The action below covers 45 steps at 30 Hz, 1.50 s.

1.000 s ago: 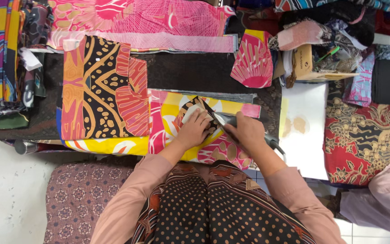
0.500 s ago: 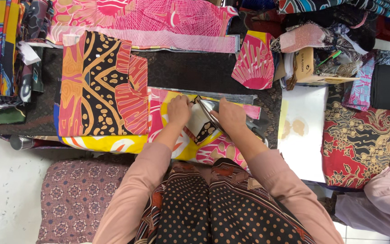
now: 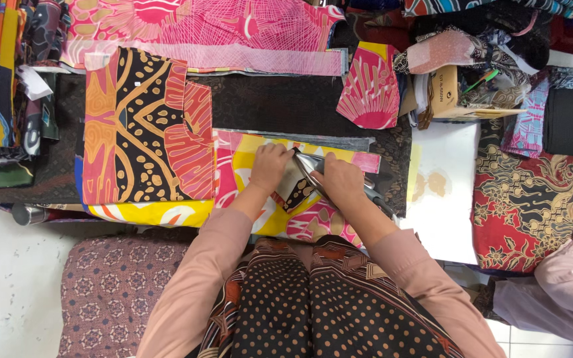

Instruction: The person irons patterned fabric pieces on a low table, folding and unfolding sections to smooth them. They use a handheld iron and a small cardboard template to press specific areas, then stack the finished pieces.

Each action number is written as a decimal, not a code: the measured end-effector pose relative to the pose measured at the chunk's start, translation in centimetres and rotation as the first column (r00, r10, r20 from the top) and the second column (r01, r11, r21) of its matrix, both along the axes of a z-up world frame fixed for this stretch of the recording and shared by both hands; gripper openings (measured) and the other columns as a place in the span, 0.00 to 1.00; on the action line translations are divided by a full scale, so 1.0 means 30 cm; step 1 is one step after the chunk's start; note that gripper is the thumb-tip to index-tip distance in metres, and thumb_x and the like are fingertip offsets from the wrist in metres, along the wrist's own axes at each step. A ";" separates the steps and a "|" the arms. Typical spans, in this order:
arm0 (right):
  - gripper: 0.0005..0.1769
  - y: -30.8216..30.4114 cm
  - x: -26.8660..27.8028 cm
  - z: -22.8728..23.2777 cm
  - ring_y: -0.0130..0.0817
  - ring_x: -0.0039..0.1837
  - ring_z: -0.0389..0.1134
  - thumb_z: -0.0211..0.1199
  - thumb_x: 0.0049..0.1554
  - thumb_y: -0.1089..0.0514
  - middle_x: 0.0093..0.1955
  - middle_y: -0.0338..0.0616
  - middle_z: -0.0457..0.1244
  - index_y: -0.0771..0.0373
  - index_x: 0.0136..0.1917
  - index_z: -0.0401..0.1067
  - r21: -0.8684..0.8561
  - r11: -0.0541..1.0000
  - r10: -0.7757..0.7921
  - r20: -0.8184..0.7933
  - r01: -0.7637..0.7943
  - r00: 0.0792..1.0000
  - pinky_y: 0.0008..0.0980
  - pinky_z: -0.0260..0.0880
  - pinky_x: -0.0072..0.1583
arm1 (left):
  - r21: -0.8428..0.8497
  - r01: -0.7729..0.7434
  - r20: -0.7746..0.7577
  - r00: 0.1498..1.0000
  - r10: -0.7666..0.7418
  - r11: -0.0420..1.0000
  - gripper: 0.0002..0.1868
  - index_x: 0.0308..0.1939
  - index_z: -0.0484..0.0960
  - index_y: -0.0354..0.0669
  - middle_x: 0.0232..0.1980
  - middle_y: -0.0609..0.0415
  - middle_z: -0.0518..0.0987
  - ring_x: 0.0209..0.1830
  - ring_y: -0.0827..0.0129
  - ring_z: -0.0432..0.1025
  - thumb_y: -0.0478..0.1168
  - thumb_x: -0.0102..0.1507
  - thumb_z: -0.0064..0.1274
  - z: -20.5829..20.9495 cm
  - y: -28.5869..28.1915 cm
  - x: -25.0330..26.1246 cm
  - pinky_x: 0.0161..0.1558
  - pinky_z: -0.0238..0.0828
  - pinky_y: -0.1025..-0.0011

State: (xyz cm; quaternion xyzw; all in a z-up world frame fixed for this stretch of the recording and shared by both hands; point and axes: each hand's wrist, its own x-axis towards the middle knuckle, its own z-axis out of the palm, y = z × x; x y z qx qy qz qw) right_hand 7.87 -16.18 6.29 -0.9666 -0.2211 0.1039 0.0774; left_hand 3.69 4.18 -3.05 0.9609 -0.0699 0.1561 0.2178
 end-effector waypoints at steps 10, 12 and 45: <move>0.30 0.093 0.138 -0.014 0.53 0.41 0.73 0.69 0.52 0.35 0.37 0.55 0.70 0.64 0.46 0.70 0.032 0.998 0.059 0.088 -0.062 0.994 0.48 0.73 0.42 | 0.143 0.077 0.020 0.997 -0.081 0.987 0.21 0.59 0.77 0.37 0.55 0.49 0.76 0.57 0.56 0.70 0.37 0.62 0.46 0.012 -0.031 -0.122 0.58 0.66 0.61; 0.29 0.115 0.140 -0.018 0.54 0.40 0.73 0.69 0.51 0.35 0.36 0.55 0.70 0.63 0.46 0.71 -0.025 0.995 0.094 0.024 -0.093 0.995 0.48 0.73 0.43 | 0.014 -0.014 0.037 0.999 0.013 1.000 0.19 0.56 0.78 0.41 0.56 0.50 0.76 0.58 0.55 0.71 0.35 0.61 0.47 0.027 -0.011 -0.131 0.58 0.66 0.60; 0.28 0.215 0.034 -0.007 0.52 0.41 0.74 0.66 0.54 0.36 0.38 0.54 0.70 0.63 0.51 0.72 -0.014 0.967 0.253 -0.058 -0.255 0.966 0.48 0.73 0.44 | -0.003 -0.169 -0.037 0.985 0.169 0.986 0.24 0.61 0.79 0.36 0.51 0.50 0.75 0.52 0.57 0.70 0.38 0.60 0.51 0.083 0.024 -0.307 0.56 0.63 0.58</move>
